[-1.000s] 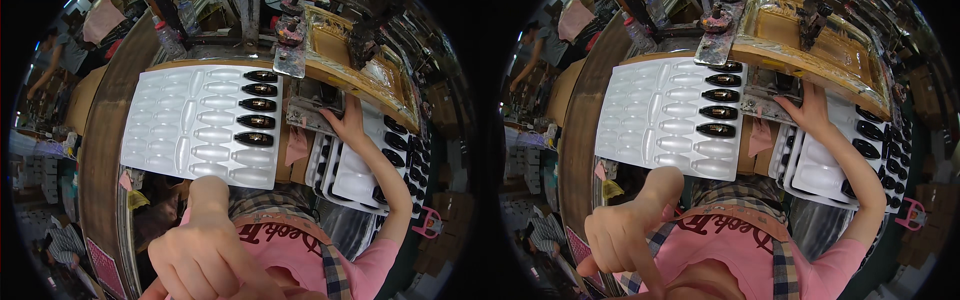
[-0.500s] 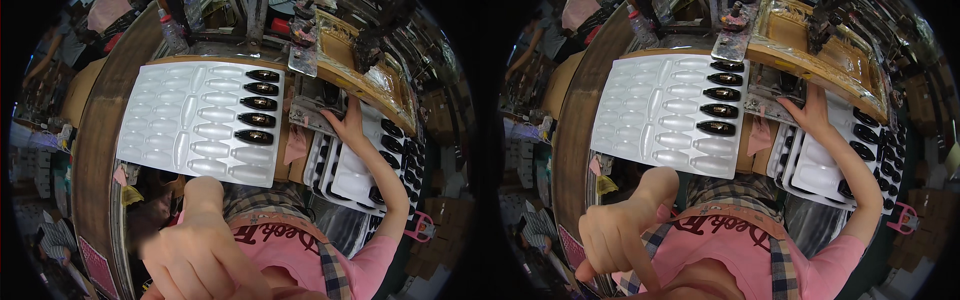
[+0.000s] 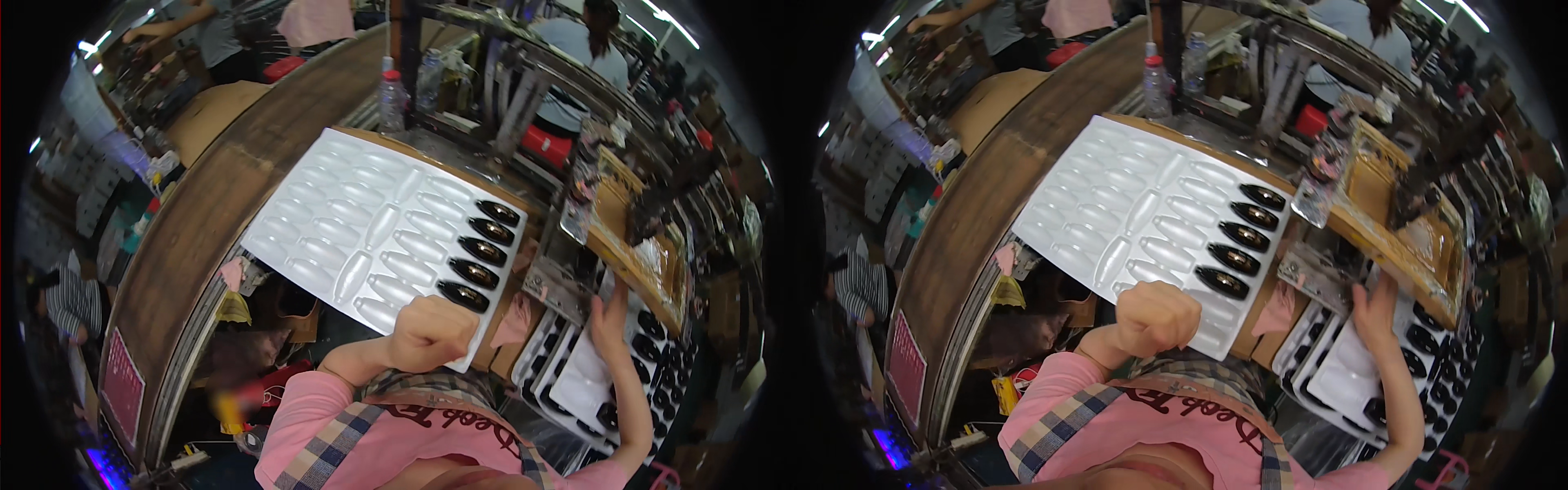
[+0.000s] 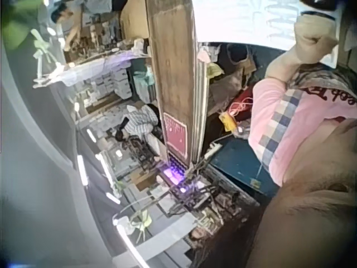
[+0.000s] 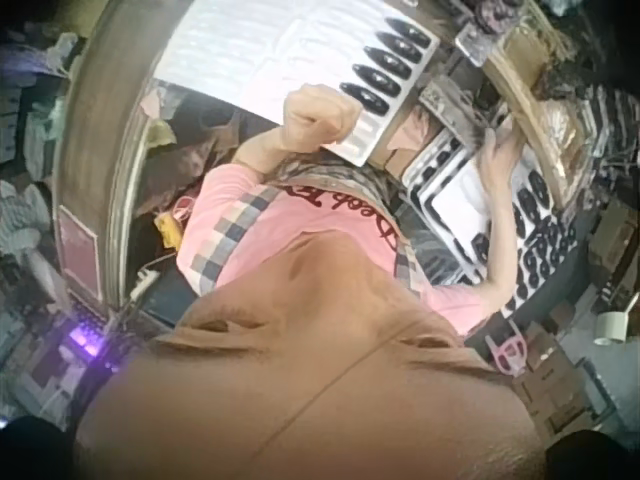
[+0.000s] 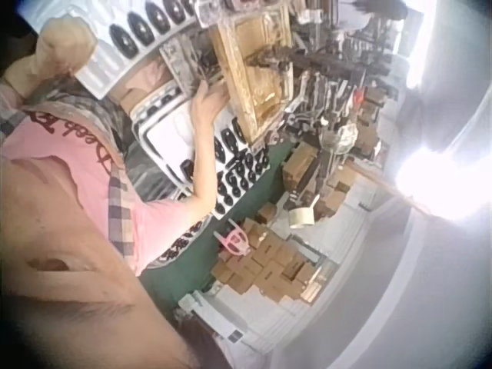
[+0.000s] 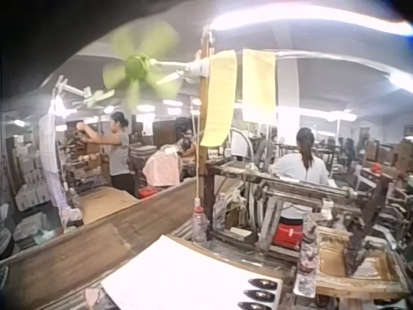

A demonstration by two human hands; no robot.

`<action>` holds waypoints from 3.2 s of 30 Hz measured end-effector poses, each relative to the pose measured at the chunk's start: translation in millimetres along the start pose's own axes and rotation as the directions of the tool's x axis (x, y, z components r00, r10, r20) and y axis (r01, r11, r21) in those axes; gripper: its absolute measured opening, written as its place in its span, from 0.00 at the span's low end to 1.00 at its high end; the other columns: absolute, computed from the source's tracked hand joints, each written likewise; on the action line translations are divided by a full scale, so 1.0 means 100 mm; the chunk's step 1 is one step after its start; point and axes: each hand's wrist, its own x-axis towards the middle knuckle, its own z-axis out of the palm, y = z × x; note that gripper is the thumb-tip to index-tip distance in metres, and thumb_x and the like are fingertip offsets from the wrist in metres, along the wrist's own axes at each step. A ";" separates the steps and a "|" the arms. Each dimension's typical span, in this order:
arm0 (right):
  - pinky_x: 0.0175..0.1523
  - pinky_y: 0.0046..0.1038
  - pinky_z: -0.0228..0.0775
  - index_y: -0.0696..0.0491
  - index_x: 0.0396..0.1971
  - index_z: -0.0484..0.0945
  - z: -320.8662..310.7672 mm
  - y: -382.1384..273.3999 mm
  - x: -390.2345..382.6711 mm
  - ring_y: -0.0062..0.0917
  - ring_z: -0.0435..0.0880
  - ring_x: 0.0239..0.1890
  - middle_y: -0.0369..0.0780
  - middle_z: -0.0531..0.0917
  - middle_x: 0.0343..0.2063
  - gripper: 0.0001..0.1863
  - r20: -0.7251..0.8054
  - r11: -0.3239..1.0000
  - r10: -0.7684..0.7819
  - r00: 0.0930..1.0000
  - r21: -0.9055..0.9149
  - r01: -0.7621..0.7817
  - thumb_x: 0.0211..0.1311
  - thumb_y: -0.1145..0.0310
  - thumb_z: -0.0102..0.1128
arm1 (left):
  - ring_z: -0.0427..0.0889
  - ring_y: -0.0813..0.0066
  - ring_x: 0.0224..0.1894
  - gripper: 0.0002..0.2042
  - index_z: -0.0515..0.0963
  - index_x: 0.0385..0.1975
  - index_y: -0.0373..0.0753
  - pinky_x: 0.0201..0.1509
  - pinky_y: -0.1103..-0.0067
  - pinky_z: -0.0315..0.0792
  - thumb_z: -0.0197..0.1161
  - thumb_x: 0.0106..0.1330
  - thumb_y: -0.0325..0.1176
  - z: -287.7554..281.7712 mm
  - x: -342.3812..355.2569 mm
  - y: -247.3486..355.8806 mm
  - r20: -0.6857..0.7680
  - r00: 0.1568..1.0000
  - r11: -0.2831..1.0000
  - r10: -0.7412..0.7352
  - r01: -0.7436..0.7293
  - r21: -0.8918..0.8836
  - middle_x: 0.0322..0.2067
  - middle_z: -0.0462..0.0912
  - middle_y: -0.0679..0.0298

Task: Manually applying screen-printed designs to hair clips using a printing press and then sorting them into trays.

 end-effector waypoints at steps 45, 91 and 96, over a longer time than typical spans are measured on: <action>0.46 0.24 0.62 0.60 0.44 0.69 -1.03 0.00 -0.16 0.24 0.72 0.39 0.42 0.76 0.37 0.28 0.186 0.839 0.345 0.920 0.379 -0.391 0.43 0.62 0.65 | 0.74 0.65 0.43 0.11 0.71 0.41 0.35 0.48 0.74 0.67 0.53 0.58 0.29 -0.26 1.25 -2.32 0.228 0.943 0.567 -0.244 -0.052 0.822 0.35 0.78 0.59; 0.46 0.25 0.63 0.59 0.51 0.62 -0.09 1.50 0.56 0.31 0.72 0.41 0.45 0.70 0.45 0.24 0.034 0.985 0.100 0.994 -0.142 -0.094 0.50 0.77 0.47 | 0.71 0.56 0.48 0.10 0.74 0.37 0.33 0.51 0.72 0.64 0.53 0.54 0.21 -0.12 0.03 -0.93 -0.168 0.986 0.445 0.026 0.139 0.885 0.41 0.75 0.54; 0.45 0.24 0.64 0.58 0.52 0.60 -0.33 1.43 0.36 0.31 0.73 0.41 0.46 0.69 0.47 0.27 -0.036 0.993 0.109 0.993 0.059 -0.107 0.46 0.81 0.50 | 0.72 0.54 0.43 0.09 0.73 0.34 0.34 0.47 0.68 0.64 0.54 0.54 0.28 0.02 0.80 -1.51 -0.077 0.986 0.612 -0.146 0.151 0.776 0.35 0.76 0.53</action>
